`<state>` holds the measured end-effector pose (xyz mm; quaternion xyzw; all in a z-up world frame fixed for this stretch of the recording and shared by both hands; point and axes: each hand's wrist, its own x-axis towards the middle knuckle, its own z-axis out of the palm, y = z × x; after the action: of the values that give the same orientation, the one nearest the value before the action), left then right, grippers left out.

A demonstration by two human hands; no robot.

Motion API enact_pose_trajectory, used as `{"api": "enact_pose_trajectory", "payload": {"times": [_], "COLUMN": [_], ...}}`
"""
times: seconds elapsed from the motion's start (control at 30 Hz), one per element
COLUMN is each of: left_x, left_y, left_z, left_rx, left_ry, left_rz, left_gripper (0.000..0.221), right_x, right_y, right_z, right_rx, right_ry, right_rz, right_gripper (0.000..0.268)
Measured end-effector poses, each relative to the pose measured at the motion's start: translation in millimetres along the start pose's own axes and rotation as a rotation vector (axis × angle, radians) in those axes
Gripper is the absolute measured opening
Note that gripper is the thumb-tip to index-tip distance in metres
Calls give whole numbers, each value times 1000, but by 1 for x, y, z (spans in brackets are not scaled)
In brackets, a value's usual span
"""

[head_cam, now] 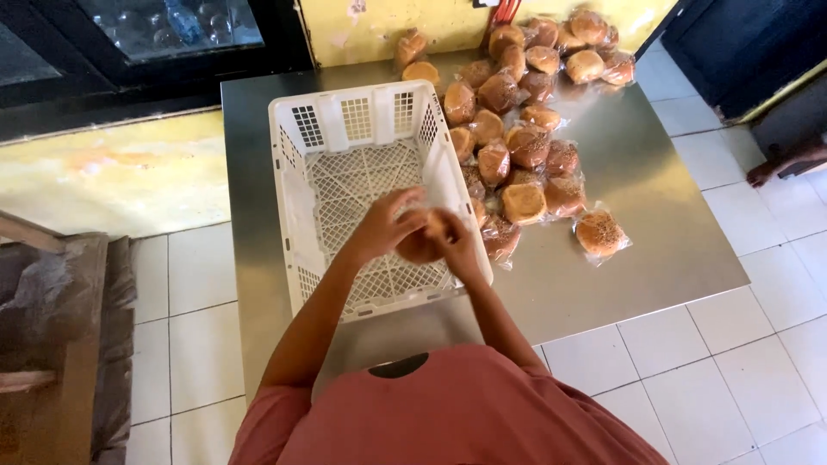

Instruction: The person places individually bagged bread buns from a pile on a table into a white plastic crate.

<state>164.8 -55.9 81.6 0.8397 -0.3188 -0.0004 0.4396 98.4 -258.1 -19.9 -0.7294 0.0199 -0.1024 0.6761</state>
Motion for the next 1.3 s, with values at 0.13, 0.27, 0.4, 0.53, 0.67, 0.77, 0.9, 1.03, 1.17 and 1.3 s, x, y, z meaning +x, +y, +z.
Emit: {"api": "enact_pose_trajectory", "payload": {"times": [0.13, 0.27, 0.4, 0.53, 0.67, 0.77, 0.9, 1.03, 1.17, 1.3], "left_x": [14, 10, 8, 7, 11, 13, 7, 9, 3, 7], "left_y": [-107, -90, -50, -79, -96, -98, -93, -85, -97, -86], "left_z": [74, 63, 37, 49, 55, 53, 44, 40, 52, 42], "left_rx": [-597, -691, -607, -538, -869, -978, -871, -822, -750, -751], "left_ry": [-142, -50, -156, -79, -55, -76, -130, -213, -91, -49], "left_rz": [-145, -297, -289, -459, -377, -386, -331, -401, -445, -491], "left_gripper": [50, 39, 36, 35, 33, 33, 31, 28, 29, 33], "right_x": [-11, -8, -8, -4, -2, 2, -4, -5, -13, -12], "right_y": [-12, -18, -11, -15, -4, 5, 5, -7, -24, -43], "right_z": [7, 9, 13, 10, 7, 3, 5, 4, 9, 13], "right_rx": [-197, -219, -69, 8, 60, 80, 91, 68, -60, -277], "right_ry": [-32, -137, -200, -152, -87, -83, -117, -154, -139, -94], "right_rz": [43, -21, -42, 51, 56, 42, 75, 76, 104, 38], "right_gripper": [51, 51, 51, 57, 55, 52, 47, 47, 47, 48]}}
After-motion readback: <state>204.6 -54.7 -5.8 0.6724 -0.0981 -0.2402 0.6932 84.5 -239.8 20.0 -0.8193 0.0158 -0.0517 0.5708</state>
